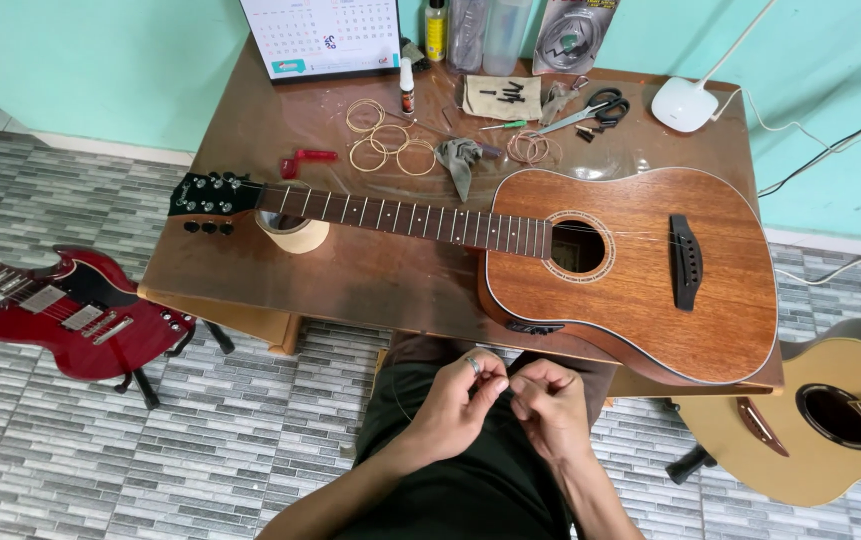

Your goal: The person is restringing an acoustic guitar by threading strings through the bridge and tuning pegs.

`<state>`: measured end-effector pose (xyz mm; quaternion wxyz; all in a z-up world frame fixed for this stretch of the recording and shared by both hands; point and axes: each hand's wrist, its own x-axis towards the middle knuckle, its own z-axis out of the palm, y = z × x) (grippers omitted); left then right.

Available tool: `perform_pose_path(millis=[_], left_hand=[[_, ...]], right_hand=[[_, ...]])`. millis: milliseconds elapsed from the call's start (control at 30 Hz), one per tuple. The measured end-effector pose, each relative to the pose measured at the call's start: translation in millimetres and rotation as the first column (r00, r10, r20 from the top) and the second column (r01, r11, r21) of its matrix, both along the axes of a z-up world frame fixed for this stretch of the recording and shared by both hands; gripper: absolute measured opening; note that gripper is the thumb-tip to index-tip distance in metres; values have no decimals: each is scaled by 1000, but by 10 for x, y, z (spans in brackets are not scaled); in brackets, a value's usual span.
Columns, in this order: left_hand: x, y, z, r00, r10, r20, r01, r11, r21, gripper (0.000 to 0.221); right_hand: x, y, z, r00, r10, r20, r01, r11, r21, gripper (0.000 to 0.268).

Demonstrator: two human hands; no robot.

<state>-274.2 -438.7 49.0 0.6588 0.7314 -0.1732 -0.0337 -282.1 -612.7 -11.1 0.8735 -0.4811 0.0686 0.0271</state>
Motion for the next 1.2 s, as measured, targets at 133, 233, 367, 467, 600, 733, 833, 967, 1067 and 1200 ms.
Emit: perform_pose_path(millis=[133,233,367,467,600,733,833,967,1067,1200], left_hand=[[69,214,-23,916,-249,-316,214,967,-141,14],[109,396,16,703,-457,-546,357,889,-285,7],[83,542,-252,315,-751,-581,418,659,-625,15],[155,605,-128,276,-749,-602,556,635,-536,17],[205,586,325,795,-523,-306,606,707,365,6],[-33,451,107,874,-468,130,377,823,424,7],[-40,431,33,808,-529,260,296,745,598,14],[45,452,-17,802,-503,322,260,779,571,13],[61,479,9,834,-452,315,274,836,475,10],[64,491,-100,761,-473,444,168,805,569,12]], right_hand=[[-94,-2,238,984,16,177,77,858,-508,16],[-161,-58,301,937,198,288,15,801,-598,15],[-220,-32,567,737,520,431,-86,705,-704,9],[-203,4,683,654,616,440,-117,656,-745,5],[-154,-38,559,842,537,56,-398,688,-607,8],[-84,-53,471,861,496,-113,-506,813,-288,4],[-69,-70,320,789,560,-252,-597,795,-106,7],[-101,-27,170,860,373,-349,-430,898,-98,9],[-104,0,160,890,307,-338,-372,916,-149,7],[-57,28,144,870,284,-404,-364,921,-138,9]])
